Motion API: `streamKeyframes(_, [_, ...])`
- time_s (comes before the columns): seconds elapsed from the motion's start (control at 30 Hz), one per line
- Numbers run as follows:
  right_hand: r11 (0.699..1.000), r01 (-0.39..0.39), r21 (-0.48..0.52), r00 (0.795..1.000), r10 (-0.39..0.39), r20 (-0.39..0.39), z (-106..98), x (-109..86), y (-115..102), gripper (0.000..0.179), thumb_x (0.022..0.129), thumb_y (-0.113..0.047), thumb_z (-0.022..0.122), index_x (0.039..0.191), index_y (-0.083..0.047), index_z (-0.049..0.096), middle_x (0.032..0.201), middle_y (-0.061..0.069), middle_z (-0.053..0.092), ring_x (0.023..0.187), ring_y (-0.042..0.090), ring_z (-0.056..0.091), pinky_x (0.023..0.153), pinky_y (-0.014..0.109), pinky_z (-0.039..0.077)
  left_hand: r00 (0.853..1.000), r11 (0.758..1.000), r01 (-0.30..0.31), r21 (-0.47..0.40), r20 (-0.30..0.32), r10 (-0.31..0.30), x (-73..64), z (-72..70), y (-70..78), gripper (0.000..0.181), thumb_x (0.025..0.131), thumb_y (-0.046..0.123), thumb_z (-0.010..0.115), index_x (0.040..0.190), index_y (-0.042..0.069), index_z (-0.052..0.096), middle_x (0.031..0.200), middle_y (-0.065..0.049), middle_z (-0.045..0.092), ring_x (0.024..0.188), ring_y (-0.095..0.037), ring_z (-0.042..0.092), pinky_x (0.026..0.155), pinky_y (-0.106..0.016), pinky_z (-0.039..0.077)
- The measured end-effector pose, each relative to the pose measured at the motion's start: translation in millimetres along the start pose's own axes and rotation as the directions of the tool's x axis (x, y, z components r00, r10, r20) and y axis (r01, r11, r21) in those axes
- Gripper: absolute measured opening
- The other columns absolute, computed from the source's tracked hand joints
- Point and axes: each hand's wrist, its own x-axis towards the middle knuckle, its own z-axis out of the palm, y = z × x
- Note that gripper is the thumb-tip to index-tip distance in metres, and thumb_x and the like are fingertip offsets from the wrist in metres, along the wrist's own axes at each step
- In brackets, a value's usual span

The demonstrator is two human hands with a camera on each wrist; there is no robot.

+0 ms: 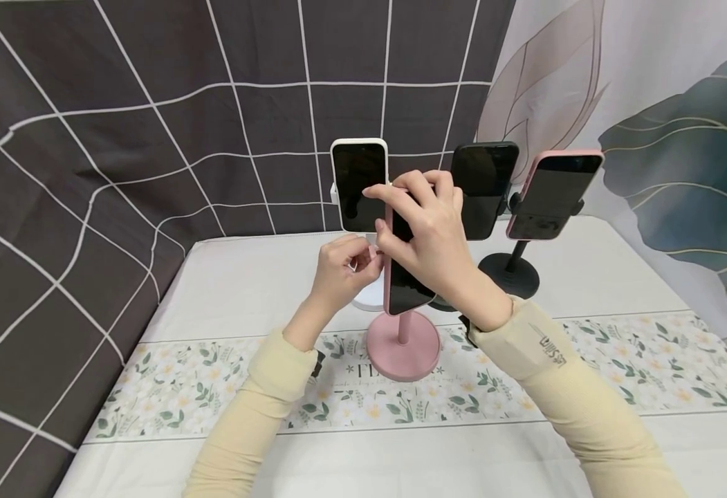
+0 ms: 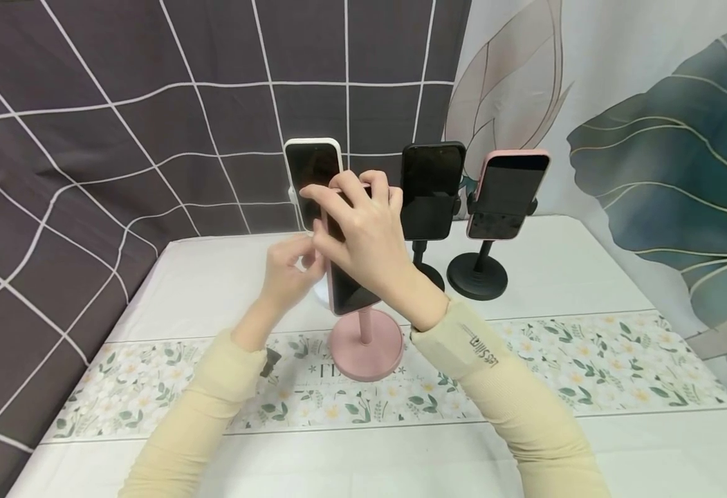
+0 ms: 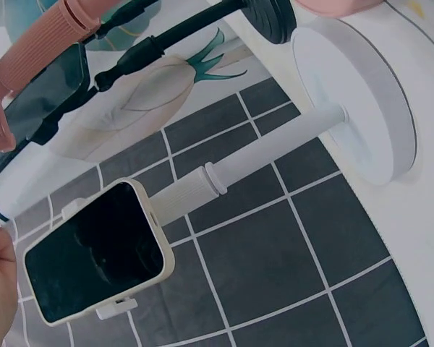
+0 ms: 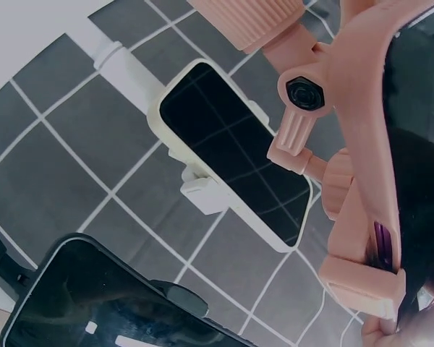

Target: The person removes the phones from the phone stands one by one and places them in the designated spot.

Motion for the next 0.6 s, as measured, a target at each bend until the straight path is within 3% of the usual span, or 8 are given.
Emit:
streamKeyframes(0.33, [1.000, 0.024, 0.021, 1.000, -0.023, -0.006, -1.1, -1.7, 0.9, 0.030, 0.080, -0.008, 0.056, 0.107, -0.011, 0.068, 0.095, 0.012, 0.057, 0.095, 0.033, 0.042, 0.074, 0.052, 0.033, 0.999, 0.998, -0.036, 0.052, -0.018, 0.037, 2.9, 3.7, 2.3, 0.012, 0.072, 0.001, 0.055, 0.060, 0.001, 0.050, 0.053, -0.008, 0.048, 0.050, -0.017, 0.044, 0.047, -0.025, 0.037])
streamKeyframes(0.6, [0.997, 0.030, 0.065, 1.000, -0.031, 0.003, -1.8, -4.8, 1.9, 0.019, 0.081, -0.010, 0.058, 0.099, -0.008, 0.064, 0.095, 0.013, 0.055, 0.096, 0.035, 0.040, 0.072, 0.050, 0.031, 0.997, 0.994, -0.061, 0.087, -0.044, 0.065, 4.3, 6.5, 2.4, 0.013, 0.072, 0.003, 0.054, 0.060, 0.003, 0.049, 0.053, -0.007, 0.048, 0.049, -0.016, 0.043, 0.047, -0.024, 0.035])
